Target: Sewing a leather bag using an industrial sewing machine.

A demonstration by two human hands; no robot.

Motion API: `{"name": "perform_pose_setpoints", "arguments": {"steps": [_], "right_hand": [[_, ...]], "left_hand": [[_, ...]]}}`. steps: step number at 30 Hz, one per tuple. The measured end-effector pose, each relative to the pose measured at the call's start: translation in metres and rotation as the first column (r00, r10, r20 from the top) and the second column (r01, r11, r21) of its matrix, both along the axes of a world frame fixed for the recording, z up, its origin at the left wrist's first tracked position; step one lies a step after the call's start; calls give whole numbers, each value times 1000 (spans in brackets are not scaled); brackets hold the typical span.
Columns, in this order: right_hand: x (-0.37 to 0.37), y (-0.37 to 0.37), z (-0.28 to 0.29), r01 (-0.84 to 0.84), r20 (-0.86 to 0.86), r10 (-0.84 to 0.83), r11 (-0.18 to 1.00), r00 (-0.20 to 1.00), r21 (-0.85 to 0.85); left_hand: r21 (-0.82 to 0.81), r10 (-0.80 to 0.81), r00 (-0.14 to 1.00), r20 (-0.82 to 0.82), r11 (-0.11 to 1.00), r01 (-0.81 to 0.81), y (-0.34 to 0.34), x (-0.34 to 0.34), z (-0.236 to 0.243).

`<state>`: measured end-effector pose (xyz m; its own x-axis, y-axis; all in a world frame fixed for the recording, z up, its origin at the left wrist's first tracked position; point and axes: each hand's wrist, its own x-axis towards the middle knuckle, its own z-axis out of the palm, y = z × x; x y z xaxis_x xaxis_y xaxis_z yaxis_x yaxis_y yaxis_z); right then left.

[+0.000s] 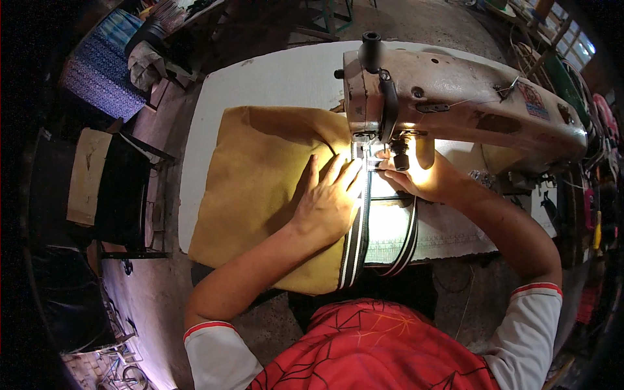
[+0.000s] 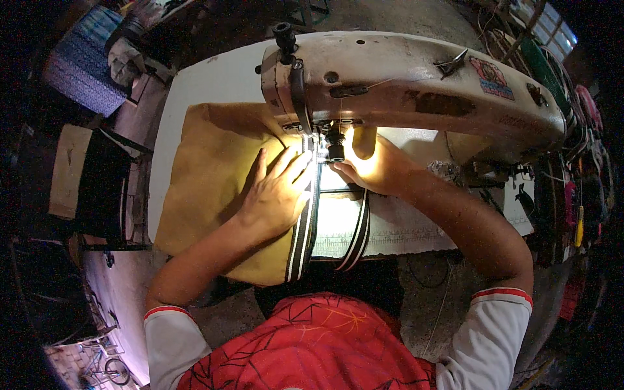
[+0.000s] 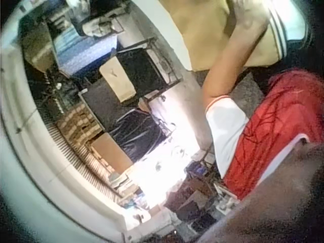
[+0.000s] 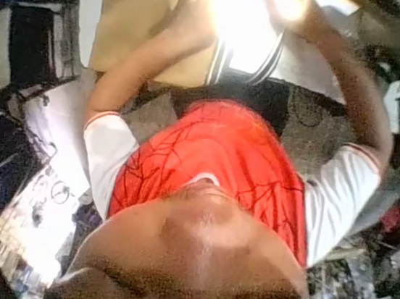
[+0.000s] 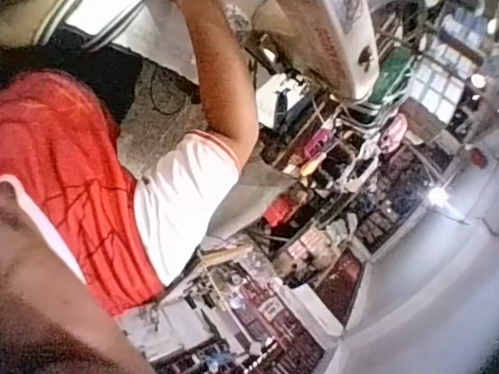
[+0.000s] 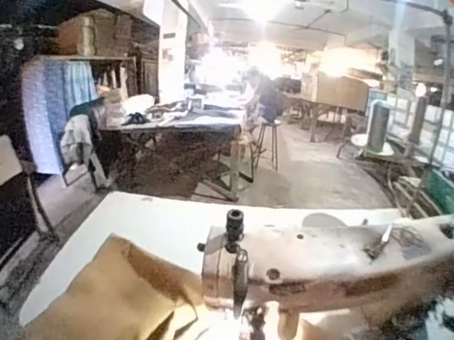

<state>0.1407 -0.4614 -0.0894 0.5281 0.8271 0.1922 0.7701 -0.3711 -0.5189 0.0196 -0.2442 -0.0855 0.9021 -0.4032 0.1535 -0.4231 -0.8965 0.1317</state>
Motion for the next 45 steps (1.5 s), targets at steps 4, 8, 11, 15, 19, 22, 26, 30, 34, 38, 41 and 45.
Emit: {"name": "perform_pose_setpoints", "arguments": {"steps": [4,8,11,15,19,22,26,30,34,38,41,45], "right_hand": [[1,2,-5,2,-7,-2,993,1000,117],[0,7,6,-109,254,97,993,962,33],[-4,11,12,-54,113,46,996,993,67],[-3,8,12,-83,159,71,994,985,72],[-6,13,18,-103,93,84,969,992,226],[3,12,7,-165,268,114,971,957,174],[9,14,1,-70,6,71,972,997,225],[13,11,5,50,-166,-49,999,985,3],[32,5,-31,9,-78,-16,996,997,-90],[81,-17,-136,-24,38,25,1000,999,-10],[81,-7,-145,-79,2,79,994,997,76],[45,8,-60,-45,150,53,997,987,-56]], "left_hand": [[11,2,1000,-26,1000,-2,1,0,-1],[-2,7,999,-36,1000,-7,0,-1,-2],[-10,7,999,-38,1000,-7,1,-1,1],[-44,8,998,-62,999,-11,1,1,1],[-50,6,999,-49,999,-8,2,0,2],[-13,12,1000,-2,1000,-12,3,4,0],[50,0,1000,-11,999,0,3,7,3],[48,-22,1000,-1,999,22,6,10,2],[30,-9,999,31,1000,8,8,13,-3],[16,12,1000,-7,1000,-12,-11,13,-5],[12,67,994,-81,998,-66,-13,-5,-10],[-69,54,985,-162,995,-66,-7,-9,-8]]}}
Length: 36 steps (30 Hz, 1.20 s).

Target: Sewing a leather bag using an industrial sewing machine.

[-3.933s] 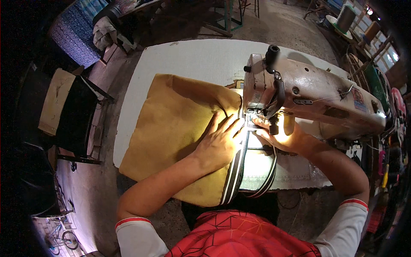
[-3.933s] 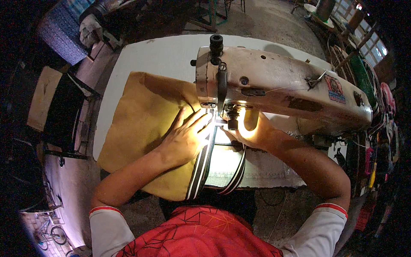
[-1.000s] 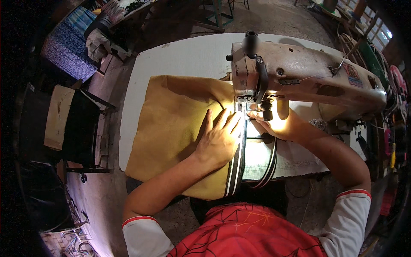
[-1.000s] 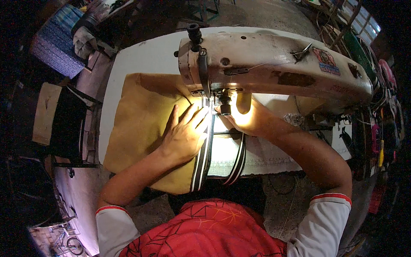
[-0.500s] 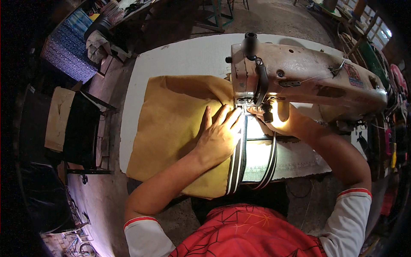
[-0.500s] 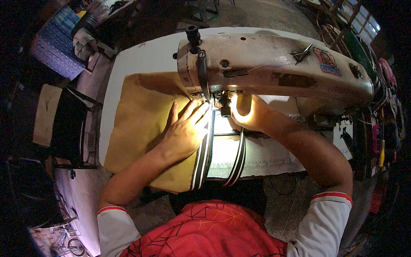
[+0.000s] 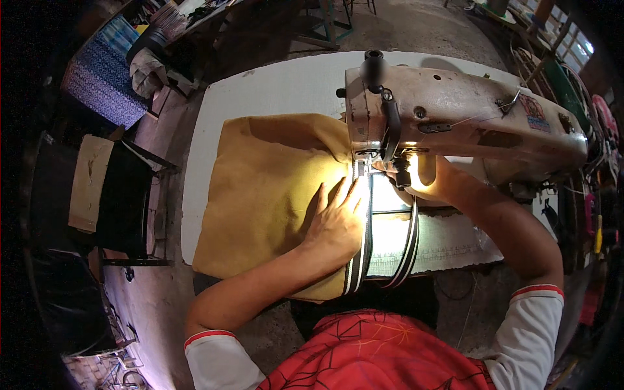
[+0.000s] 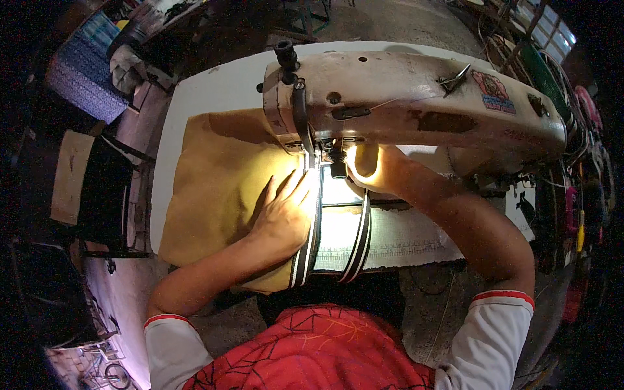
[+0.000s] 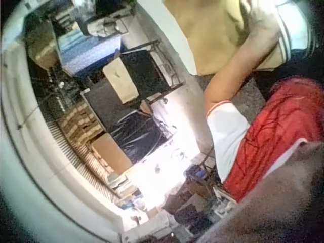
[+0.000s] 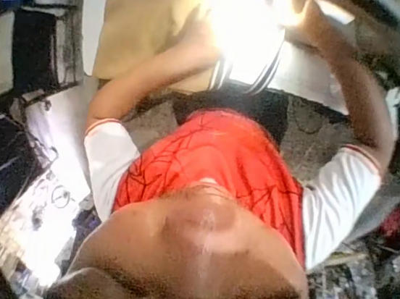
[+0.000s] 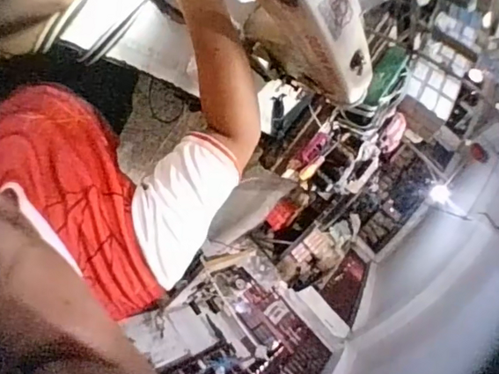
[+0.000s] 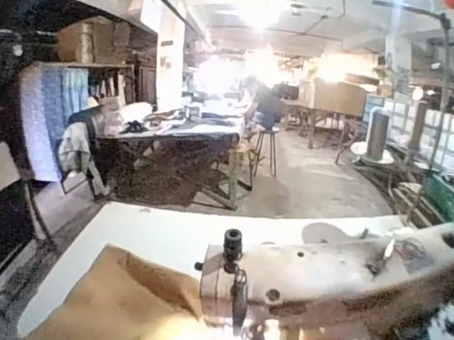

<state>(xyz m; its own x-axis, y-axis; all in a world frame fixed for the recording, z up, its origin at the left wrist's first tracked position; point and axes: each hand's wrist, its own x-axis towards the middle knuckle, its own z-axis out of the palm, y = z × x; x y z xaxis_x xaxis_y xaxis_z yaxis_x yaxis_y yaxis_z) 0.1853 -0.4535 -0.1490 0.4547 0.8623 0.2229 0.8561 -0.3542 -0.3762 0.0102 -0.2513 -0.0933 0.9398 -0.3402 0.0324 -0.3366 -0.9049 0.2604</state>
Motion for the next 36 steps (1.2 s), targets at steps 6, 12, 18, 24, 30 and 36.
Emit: {"name": "perform_pose_setpoints", "arguments": {"steps": [6,12,18,24,30,36], "right_hand": [[26,-6,-46,150,-554,92,915,827,376],[-4,-1,26,84,-85,-84,996,993,-2],[-6,-6,34,145,-179,-173,976,969,-160],[-16,3,89,121,-1,-146,824,989,-553],[-24,2,94,153,160,-77,826,984,-543],[-84,-32,138,191,89,-171,925,981,-329]], "left_hand": [[-41,-15,1000,11,999,15,-7,5,2],[-23,-7,1000,9,1000,7,-3,1,5],[14,-25,999,34,1000,25,-5,7,4],[78,-30,995,94,997,23,2,16,2],[74,-31,996,87,997,25,0,18,8],[2,-13,996,91,1000,13,-2,18,5]]}}
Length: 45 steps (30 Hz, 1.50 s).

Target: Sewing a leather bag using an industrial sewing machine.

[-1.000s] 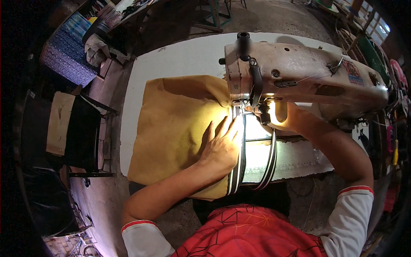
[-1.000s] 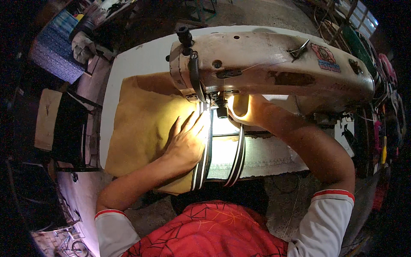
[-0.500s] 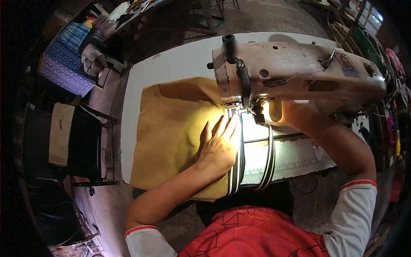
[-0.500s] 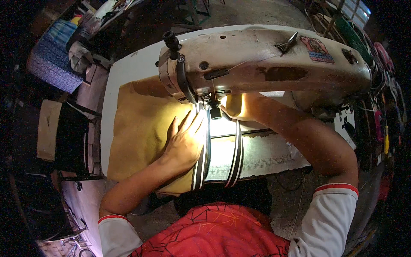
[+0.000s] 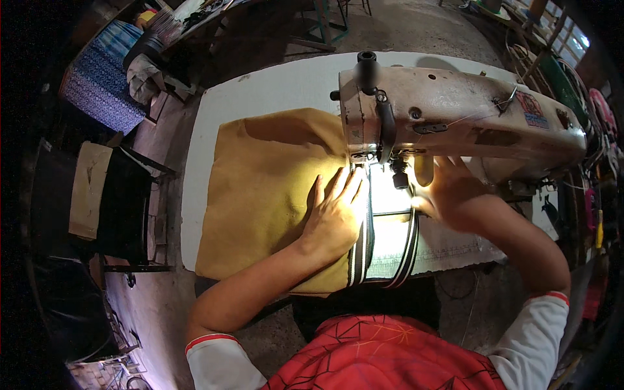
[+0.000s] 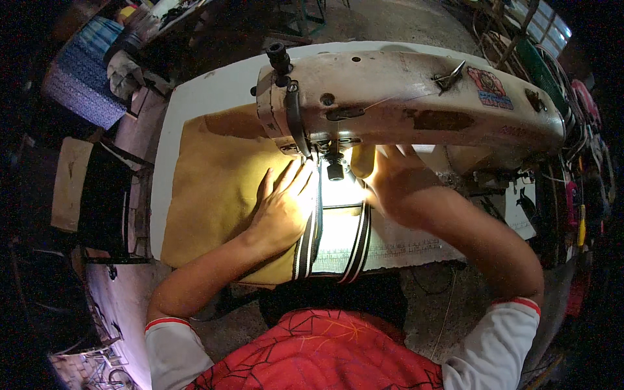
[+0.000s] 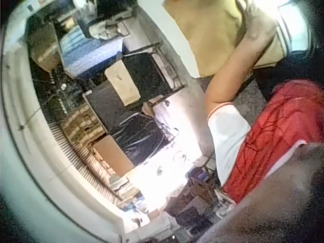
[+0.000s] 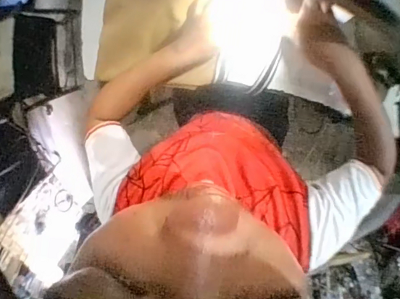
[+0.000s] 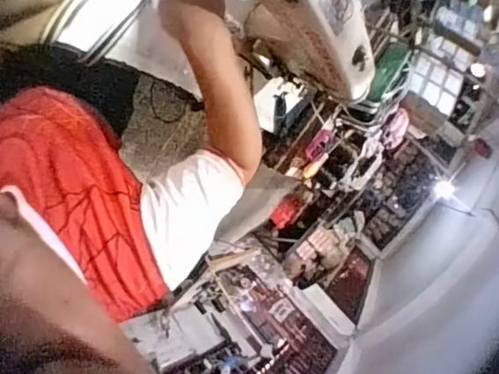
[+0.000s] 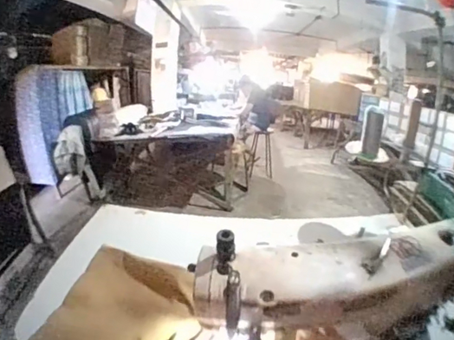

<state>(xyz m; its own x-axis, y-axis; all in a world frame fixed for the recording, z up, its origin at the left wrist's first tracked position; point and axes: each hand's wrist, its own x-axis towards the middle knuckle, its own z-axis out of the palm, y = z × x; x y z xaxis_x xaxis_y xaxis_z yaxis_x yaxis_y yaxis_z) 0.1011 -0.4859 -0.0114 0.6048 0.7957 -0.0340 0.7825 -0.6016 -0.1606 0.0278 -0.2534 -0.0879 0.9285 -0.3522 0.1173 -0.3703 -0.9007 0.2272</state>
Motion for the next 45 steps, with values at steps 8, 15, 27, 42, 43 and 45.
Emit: {"name": "perform_pose_setpoints", "arguments": {"steps": [8,15,27,42,43,45], "right_hand": [[3,-220,111,21,-367,53,981,929,194],[184,-380,42,797,-524,-655,209,545,567],[102,-372,-41,547,-490,-595,-100,637,831],[135,-413,-50,274,15,-567,421,824,865],[132,-409,-51,269,19,-578,409,816,872],[130,-412,-56,260,33,-597,398,802,880]], "left_hand": [[-29,28,999,-16,999,-28,3,-2,-3],[-41,10,1000,-4,999,-10,3,-1,-7],[-33,16,998,54,999,-14,2,1,-6],[-47,63,998,21,997,-62,1,-2,-6],[-45,62,998,25,997,-61,1,-2,-7],[-37,50,997,60,998,-47,-2,-1,-8]]}}
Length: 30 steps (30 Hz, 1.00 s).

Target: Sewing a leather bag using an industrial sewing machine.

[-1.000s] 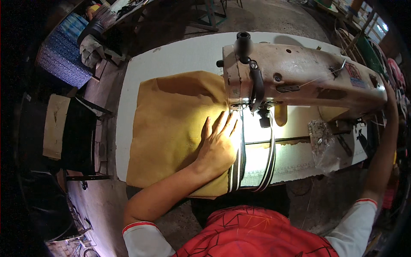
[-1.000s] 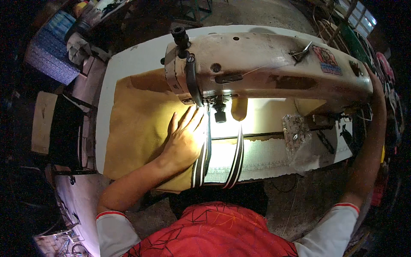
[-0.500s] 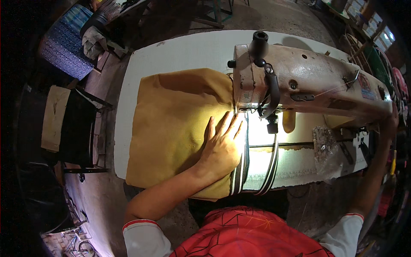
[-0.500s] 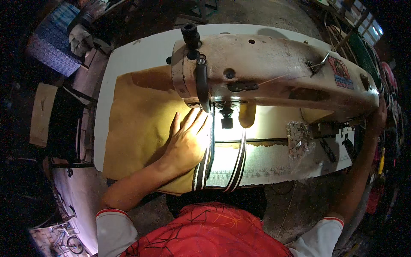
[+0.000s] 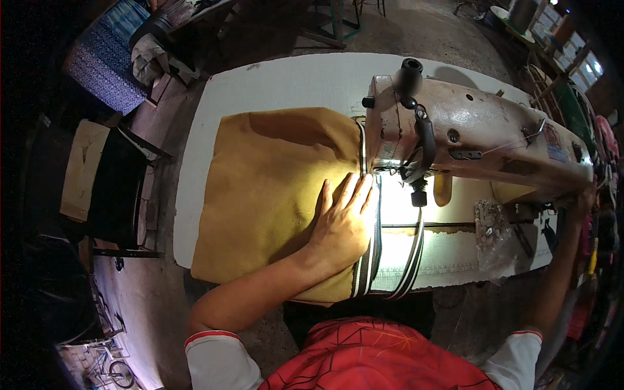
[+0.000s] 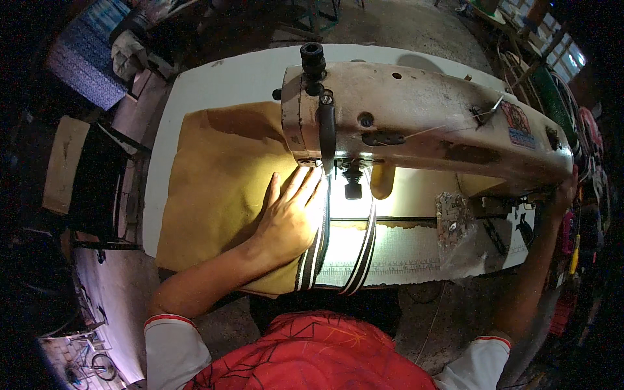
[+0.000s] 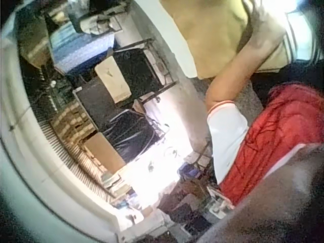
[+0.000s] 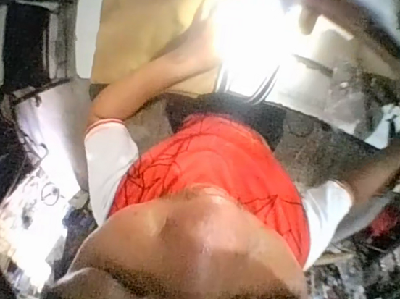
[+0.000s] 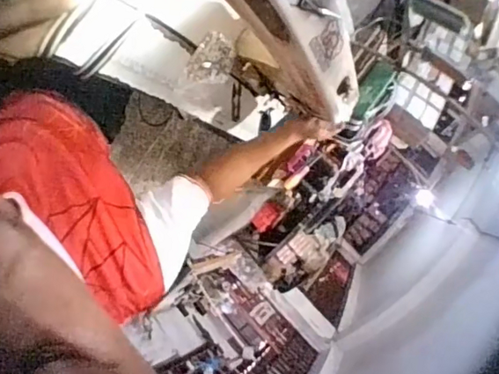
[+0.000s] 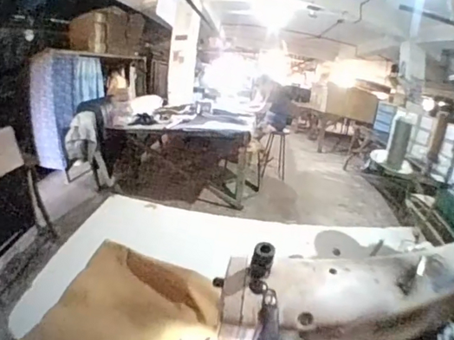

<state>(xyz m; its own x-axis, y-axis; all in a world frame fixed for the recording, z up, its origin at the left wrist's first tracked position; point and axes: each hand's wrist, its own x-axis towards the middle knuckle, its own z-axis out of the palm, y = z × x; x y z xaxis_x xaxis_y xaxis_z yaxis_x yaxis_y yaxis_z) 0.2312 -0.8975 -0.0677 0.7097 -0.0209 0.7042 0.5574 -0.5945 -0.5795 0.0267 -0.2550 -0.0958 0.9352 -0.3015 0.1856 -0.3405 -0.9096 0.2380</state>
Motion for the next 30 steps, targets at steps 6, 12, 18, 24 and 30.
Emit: {"name": "perform_pose_setpoints", "arguments": {"steps": [6,12,18,24,30], "right_hand": [[-11,44,-11,149,-137,-95,874,986,463],[-59,83,50,274,-155,-227,832,961,482],[-114,145,55,356,82,-373,919,924,169],[-145,151,4,216,163,-232,970,959,109],[-178,208,-6,47,-66,-94,858,993,-512]], "left_hand": [[-5,-37,999,8,999,37,8,3,-1],[-15,-39,999,30,999,40,10,2,-5],[21,-73,997,-19,997,73,12,3,1],[27,-74,997,-19,997,74,11,4,4],[49,-69,995,74,997,65,15,9,-6]]}}
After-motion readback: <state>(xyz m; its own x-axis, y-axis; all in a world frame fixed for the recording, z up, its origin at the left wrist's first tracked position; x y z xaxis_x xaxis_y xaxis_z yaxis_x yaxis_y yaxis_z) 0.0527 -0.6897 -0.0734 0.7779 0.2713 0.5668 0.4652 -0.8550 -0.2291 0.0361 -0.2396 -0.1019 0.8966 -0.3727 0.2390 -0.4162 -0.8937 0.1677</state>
